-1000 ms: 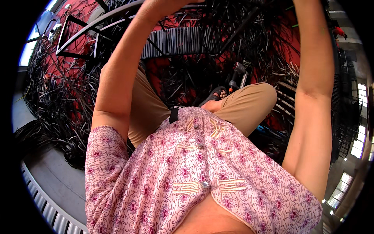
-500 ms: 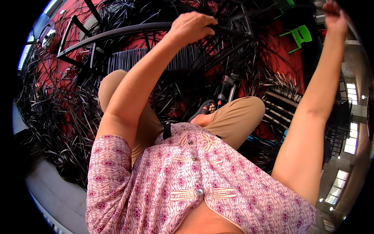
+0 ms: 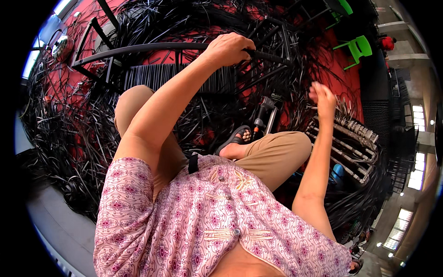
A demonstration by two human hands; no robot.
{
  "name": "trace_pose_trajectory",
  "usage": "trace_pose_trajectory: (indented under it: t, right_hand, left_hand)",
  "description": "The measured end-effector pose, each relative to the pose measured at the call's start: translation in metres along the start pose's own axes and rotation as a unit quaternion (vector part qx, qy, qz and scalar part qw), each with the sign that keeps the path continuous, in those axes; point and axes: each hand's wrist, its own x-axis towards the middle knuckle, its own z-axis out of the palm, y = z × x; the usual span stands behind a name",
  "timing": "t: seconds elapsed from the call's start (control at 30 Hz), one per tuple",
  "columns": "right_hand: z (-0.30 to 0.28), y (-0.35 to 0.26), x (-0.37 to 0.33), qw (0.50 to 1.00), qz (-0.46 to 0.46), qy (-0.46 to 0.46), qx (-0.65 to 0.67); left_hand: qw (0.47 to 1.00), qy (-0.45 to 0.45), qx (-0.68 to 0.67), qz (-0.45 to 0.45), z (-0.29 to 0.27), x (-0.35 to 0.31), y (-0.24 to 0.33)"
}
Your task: The person sits on the floor and assembles a black metal chair frame. They attach black plastic slats to the frame using a nail gun and secure them with a hammer. The person works on the seat and backrest sections of the chair.
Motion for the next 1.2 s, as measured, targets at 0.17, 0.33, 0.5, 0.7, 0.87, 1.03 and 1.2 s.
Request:
trace_pose_trajectory:
  t: [0.17, 0.33, 0.5, 0.7, 0.87, 1.03, 1.2]
  right_hand:
    - [0.103, -0.080, -0.004, 0.989, -0.066, -0.116, 0.056]
    - [0.157, -0.045, -0.007, 0.990, -0.009, -0.144, 0.009]
    - [0.186, -0.067, -0.025, 0.942, 0.045, -0.096, 0.317]
    - [0.192, -0.075, -0.049, 0.933, 0.032, -0.081, 0.348]
    - [0.201, -0.065, -0.059, 0.913, 0.064, -0.083, 0.394]
    - [0.213, -0.029, -0.056, 0.871, 0.067, -0.113, 0.474]
    - [0.224, -0.013, -0.044, 0.846, 0.075, -0.141, 0.509]
  left_hand:
    - [1.000, 0.001, -0.011, 0.010, -0.003, 0.002, 0.001]
    - [0.998, 0.021, -0.019, 0.057, 0.000, 0.005, 0.000]
    - [0.996, 0.013, -0.003, 0.085, 0.003, 0.006, -0.011]
    - [0.997, -0.036, -0.006, 0.066, 0.002, 0.004, -0.008]
    - [0.997, -0.013, -0.008, 0.073, 0.008, -0.001, -0.007]
    - [0.998, -0.041, 0.015, 0.051, 0.003, -0.001, 0.001]
    - [0.997, -0.037, 0.031, 0.061, 0.005, -0.004, -0.001]
